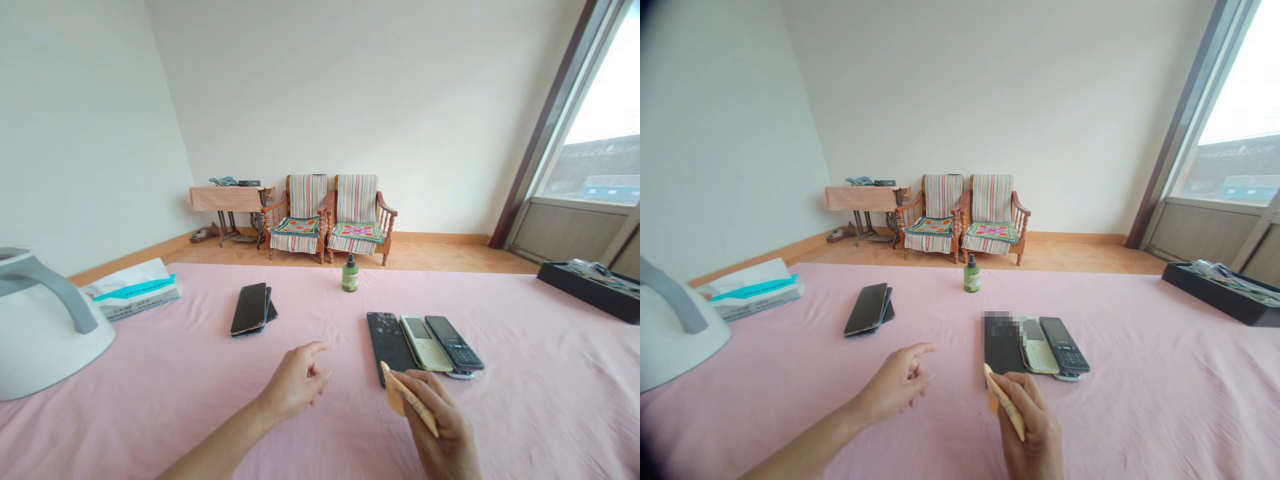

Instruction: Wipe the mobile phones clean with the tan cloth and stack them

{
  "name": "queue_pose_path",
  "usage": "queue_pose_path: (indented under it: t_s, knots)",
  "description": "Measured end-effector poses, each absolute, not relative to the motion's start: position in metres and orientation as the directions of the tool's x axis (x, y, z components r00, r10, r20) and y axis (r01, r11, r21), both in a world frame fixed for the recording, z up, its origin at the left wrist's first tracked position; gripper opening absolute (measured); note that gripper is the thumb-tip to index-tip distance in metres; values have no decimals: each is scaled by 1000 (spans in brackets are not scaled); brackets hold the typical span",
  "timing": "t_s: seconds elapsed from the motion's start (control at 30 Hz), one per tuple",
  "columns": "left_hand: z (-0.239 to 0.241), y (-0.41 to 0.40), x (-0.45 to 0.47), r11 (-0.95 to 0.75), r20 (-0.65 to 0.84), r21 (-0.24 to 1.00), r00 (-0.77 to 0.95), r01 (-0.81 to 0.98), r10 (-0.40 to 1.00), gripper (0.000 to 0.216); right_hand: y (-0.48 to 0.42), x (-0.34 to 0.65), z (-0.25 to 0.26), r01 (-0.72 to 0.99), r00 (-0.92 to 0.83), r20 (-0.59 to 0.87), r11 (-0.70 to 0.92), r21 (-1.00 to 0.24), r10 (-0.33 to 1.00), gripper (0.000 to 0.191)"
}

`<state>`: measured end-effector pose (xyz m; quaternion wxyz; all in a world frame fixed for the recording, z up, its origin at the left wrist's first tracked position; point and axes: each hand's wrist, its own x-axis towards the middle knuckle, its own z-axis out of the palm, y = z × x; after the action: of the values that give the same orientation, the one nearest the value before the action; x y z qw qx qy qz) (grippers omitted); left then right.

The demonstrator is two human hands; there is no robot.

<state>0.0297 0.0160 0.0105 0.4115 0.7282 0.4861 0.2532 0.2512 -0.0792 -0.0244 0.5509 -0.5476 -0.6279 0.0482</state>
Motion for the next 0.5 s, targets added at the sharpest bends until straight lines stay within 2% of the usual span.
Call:
queue_pose_path:
  t_s: [0.13,0.23,0.33,0.5]
  knots:
    - [9,34,-22,-246,183,724,164,644,969,38,-78,256,-36,654,179,646,401,-642,742,21]
    - [10,50,-52,-196,338,630,-38,751,940,39,-77,258,-42,665,139,653,419,-618,744,22]
    - [8,65,-69,-84,402,557,-180,826,898,51,-75,261,-44,665,89,668,455,-593,739,21]
    - [-1,82,-67,95,361,481,-296,871,884,85,-73,266,-46,653,64,688,491,-576,723,22]
